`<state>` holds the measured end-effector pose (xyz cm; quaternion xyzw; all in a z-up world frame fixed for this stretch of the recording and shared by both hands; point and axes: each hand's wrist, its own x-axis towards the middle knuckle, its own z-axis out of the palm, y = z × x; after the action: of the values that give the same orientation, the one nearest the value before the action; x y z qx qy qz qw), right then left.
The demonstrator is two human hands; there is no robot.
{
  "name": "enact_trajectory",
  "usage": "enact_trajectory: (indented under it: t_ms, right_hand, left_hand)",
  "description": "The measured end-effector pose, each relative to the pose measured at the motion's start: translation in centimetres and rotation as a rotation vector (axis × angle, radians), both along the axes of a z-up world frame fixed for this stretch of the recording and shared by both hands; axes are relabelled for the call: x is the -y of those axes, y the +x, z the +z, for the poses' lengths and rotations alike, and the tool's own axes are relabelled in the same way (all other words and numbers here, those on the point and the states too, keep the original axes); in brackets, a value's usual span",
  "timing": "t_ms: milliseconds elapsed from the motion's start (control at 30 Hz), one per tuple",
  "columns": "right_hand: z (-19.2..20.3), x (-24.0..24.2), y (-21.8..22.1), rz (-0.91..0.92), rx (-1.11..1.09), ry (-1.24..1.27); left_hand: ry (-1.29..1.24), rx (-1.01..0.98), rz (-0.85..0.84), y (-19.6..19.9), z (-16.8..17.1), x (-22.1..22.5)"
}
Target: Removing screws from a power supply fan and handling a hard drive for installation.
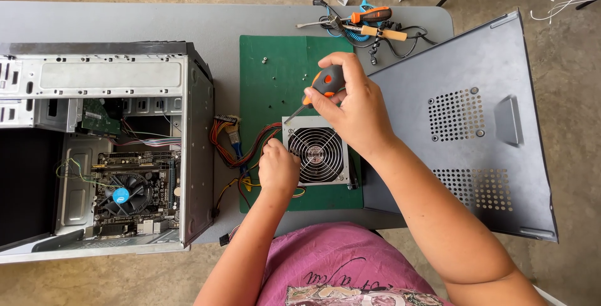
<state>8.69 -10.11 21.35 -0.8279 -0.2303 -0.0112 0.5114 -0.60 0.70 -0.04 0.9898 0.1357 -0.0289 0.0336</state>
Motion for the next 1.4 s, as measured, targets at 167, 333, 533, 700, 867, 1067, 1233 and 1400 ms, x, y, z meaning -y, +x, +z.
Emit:
enact_trajectory:
  t_ms: [167,333,533,700,867,1067,1233,1400]
  right_hand:
    - [-1.1,0.9,0.4,-0.050,0.064,0.097]
    - [-0.2,1.3,0.3,-0.099,0.064,0.201]
    - [-1.5,3.0,1.4,-0.126,0.049,0.254]
    - [-1.7,4.0,1.1,-0.154,-0.007,0.269]
    - [-1.9,5.0,1.3,-0.187,-0.050,0.281]
    - [-2.5,5.7,1.4,-0.215,-0.091,0.318]
    - [-2.8,5.9,1.4,-0.230,-0.099,0.349]
    - [-2.9,6.4,1.6,-0.220,-0.110,0.383]
  left_hand:
    - [-0.170,-0.019,0.062,0.2,-2.6,-0.3]
    - [-0.289,-0.013,0.098,0.0,-3.0,-0.8]
    - [-0.524,-0.033,0.139,0.1,0.9,-1.5]
    - [-0.628,-0.118,0.090,0.2,4.1,-2.8]
    - [-0.772,-0.142,0.181,0.7,4.1,-2.8]
    - [-0.822,-0.232,0.267,1.3,5.1,-3.1]
    - [-0.837,-0.266,0.241,1.6,8.2,-3.3]
    - [-0.798,-0.164,0.293,2.9,8.1,-3.2]
